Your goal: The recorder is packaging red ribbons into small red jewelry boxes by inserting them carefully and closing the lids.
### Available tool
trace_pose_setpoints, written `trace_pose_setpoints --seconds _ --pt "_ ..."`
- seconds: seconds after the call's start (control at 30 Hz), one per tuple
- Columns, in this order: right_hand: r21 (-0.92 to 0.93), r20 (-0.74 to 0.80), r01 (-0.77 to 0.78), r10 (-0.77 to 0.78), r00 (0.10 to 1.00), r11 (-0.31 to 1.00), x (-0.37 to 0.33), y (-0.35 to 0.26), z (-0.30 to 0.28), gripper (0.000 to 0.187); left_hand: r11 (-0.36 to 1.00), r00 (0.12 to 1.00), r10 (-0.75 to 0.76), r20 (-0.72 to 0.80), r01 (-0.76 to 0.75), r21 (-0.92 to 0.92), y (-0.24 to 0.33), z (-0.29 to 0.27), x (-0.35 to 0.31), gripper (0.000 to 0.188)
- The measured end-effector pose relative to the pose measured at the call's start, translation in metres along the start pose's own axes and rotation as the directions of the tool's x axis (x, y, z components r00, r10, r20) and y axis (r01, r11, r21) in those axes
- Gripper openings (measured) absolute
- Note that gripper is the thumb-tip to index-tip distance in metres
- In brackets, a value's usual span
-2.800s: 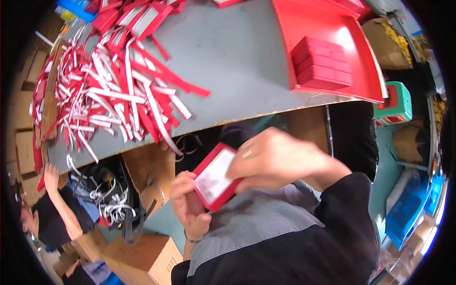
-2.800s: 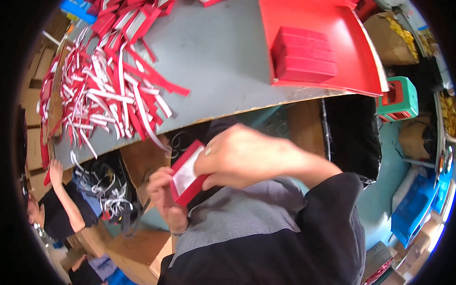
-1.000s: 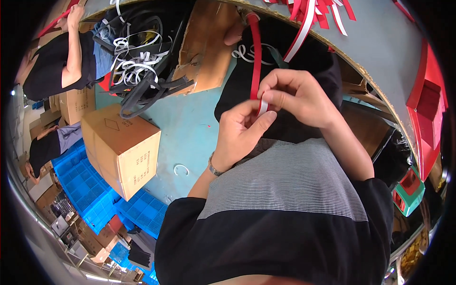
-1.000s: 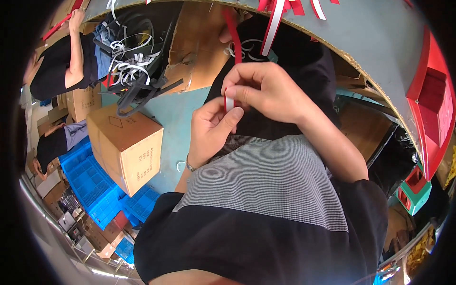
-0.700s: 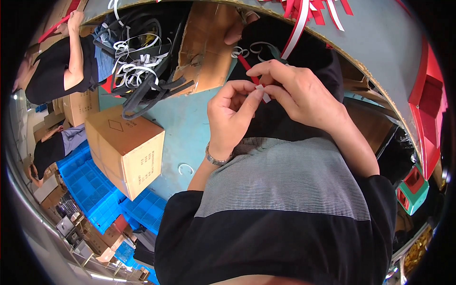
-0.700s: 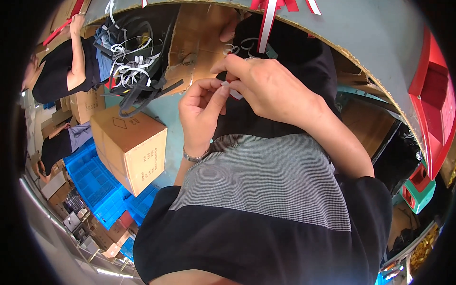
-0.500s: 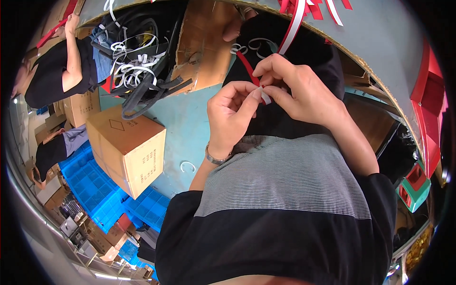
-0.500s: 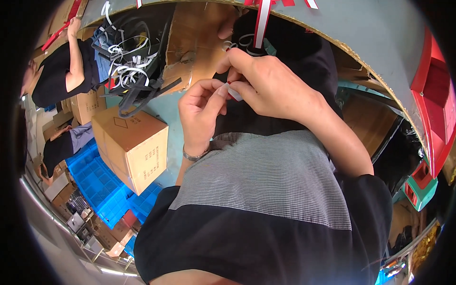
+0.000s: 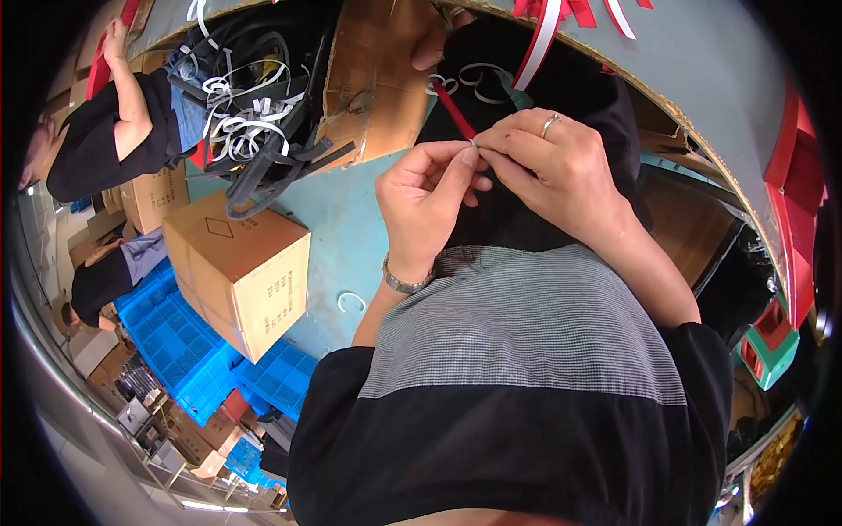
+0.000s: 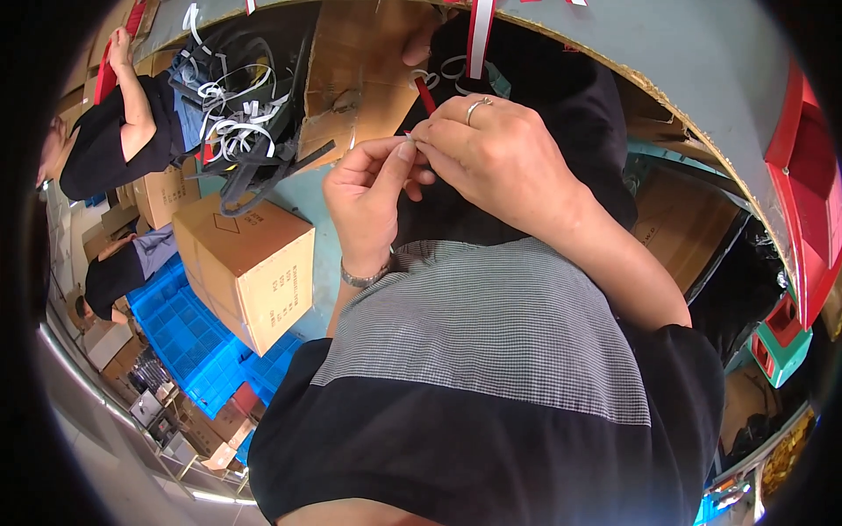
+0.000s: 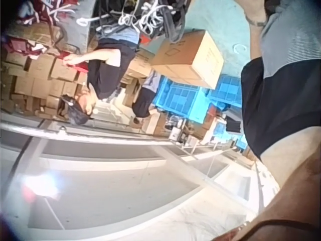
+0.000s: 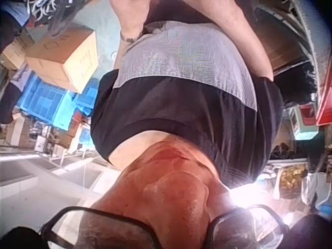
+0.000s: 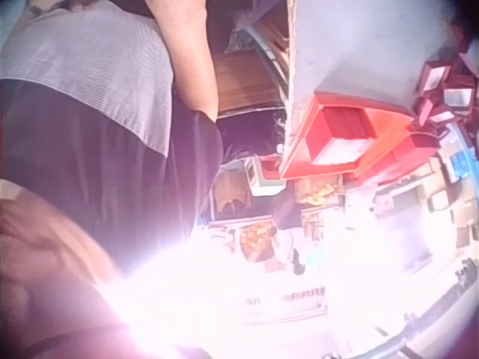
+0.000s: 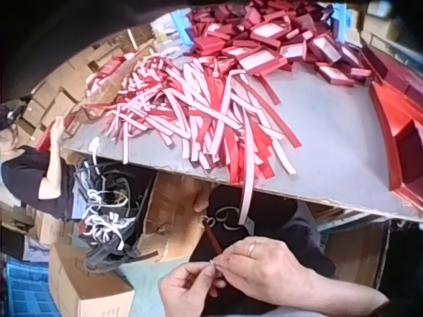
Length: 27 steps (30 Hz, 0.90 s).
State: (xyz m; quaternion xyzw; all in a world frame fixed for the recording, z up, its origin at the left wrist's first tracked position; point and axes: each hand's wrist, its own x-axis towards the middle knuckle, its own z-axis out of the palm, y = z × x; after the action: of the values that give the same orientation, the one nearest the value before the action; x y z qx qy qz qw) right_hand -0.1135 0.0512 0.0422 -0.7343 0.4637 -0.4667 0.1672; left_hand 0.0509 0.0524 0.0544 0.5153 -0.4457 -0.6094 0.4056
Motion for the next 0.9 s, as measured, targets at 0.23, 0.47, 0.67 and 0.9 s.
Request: trace_pose_setpoints --seconds 0.23,0.47,0.67,0.9 --pt "-0.022 0.031 0.021 -0.02 0.999 1.0 -0.002 0.002 0.001 0.014 0.985 0.996 0.084 -0.03 -0.079 0.15 0.0 0.005 -0.001 0.01" --pt "-0.071 0.076 0.092 -0.086 0.993 0.993 0.0 0.0 -0.003 0.011 0.851 0.952 0.305 -0.019 -0.263 0.455 -0.007 0.003 -0.003 0.007" --pt "-0.067 0.042 0.01 -0.007 0.999 0.998 -0.005 0.0 0.003 0.01 0.555 0.814 0.562 0.145 -0.501 0.664 0.001 0.007 0.0 0.006" --pt "0.743 0.306 -0.656 0.803 0.512 0.135 -0.015 0.026 -0.012 0.014 0.886 0.999 0.022 -0.032 -0.034 -0.463 0.008 -0.007 0.006 0.01"
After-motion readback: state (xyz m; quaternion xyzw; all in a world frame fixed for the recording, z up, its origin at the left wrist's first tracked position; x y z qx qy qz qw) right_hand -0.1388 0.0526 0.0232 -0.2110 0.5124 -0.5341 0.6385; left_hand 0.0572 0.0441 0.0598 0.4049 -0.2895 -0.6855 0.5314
